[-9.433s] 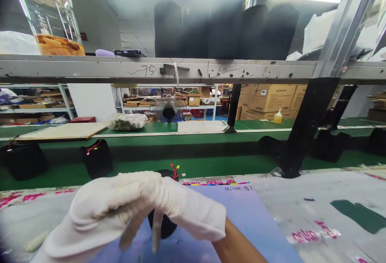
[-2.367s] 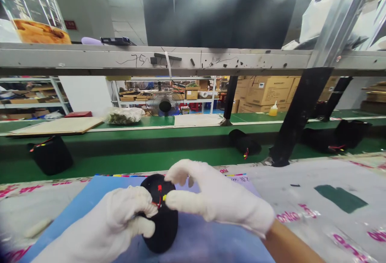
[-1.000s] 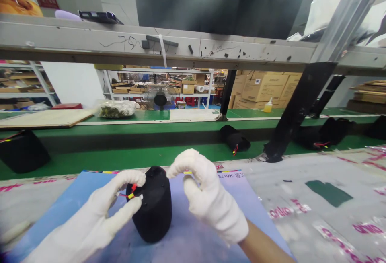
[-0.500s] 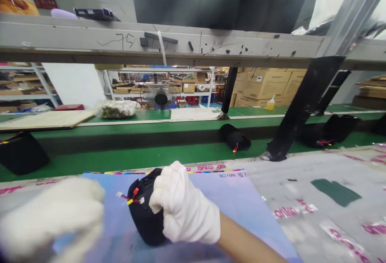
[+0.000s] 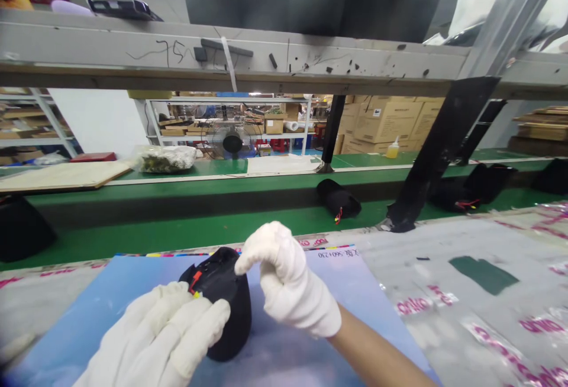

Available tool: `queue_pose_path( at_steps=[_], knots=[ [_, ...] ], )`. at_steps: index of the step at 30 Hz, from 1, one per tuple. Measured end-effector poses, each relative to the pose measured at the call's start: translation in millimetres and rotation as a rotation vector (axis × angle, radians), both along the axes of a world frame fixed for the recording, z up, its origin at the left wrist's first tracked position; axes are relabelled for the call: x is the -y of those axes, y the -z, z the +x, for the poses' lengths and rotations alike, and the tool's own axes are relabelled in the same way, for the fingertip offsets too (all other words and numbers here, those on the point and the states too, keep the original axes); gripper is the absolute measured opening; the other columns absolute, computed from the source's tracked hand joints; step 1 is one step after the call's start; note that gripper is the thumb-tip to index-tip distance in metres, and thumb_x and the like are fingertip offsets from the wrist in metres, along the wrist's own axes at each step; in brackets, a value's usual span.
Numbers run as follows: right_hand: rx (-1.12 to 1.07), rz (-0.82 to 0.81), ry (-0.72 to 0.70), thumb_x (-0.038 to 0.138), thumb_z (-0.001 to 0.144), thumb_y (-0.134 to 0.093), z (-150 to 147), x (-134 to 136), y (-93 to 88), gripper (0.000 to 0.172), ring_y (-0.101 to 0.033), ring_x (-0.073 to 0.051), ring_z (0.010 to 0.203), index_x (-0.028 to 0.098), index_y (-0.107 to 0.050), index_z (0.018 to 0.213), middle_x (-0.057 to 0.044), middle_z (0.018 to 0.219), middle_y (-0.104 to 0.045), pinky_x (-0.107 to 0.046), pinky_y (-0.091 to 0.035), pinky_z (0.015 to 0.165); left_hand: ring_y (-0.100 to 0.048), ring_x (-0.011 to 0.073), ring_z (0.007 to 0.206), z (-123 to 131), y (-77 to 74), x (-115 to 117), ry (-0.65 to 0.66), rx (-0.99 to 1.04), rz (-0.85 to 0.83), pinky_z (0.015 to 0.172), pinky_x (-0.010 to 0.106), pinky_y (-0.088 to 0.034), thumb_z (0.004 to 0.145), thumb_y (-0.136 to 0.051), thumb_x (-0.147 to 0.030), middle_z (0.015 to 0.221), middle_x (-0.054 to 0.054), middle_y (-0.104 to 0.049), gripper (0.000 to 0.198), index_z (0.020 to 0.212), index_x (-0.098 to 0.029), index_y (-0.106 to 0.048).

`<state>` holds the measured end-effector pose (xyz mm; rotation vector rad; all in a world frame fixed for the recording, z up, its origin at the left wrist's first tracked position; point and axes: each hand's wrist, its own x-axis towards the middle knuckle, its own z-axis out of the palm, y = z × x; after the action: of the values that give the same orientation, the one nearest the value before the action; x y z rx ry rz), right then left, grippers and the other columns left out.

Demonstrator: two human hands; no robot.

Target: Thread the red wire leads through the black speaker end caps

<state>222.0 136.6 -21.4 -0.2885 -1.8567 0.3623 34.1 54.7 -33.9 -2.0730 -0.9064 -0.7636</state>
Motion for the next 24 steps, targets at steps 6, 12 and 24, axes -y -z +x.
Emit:
queue_pose_path(
  at_steps=[6,12,24],
  knots=[
    [0.261,0.333,0.133,0.019,0.08,-0.042,-15,7,10.4,0.007,-0.052,-0.016,0.064,0.024,-0.048,0.081,0.003,0.065,-0.058,-0.033,-0.034,0.064,-0.068,0.0221,0.069,-8,-5.6,-5,0.097,0.032,-0.06,0.072,0.039,-0.046,0.089,-0.05,-0.009,0.078,0.001,-0.074,0.018,0.1,-0.019,-0.059],
    [0.319,0.221,0.131,0.014,0.077,-0.044,-11,14,3.3,0.025,-0.059,-0.018,0.08,0.023,-0.051,0.1,-0.003,0.09,-0.063,-0.035,-0.043,0.073,-0.068,0.0171,0.073,-46,-34.7,-10,-0.003,0.406,-0.086,0.078,0.032,-0.052,0.092,-0.053,-0.03,0.086,0.0,-0.072,0.01,0.099,-0.027,-0.06],
    [0.642,-0.552,0.216,0.021,0.093,-0.055,38,25,-33.1,0.045,-0.065,-0.016,0.056,0.028,-0.05,0.137,0.003,0.068,-0.07,-0.025,-0.05,0.051,-0.068,0.0181,0.102,-80,-35.3,-54,0.328,0.444,-1.039,0.09,0.029,-0.055,0.082,-0.071,-0.023,0.11,-0.001,-0.071,0.032,0.112,-0.031,-0.063]
  ],
)
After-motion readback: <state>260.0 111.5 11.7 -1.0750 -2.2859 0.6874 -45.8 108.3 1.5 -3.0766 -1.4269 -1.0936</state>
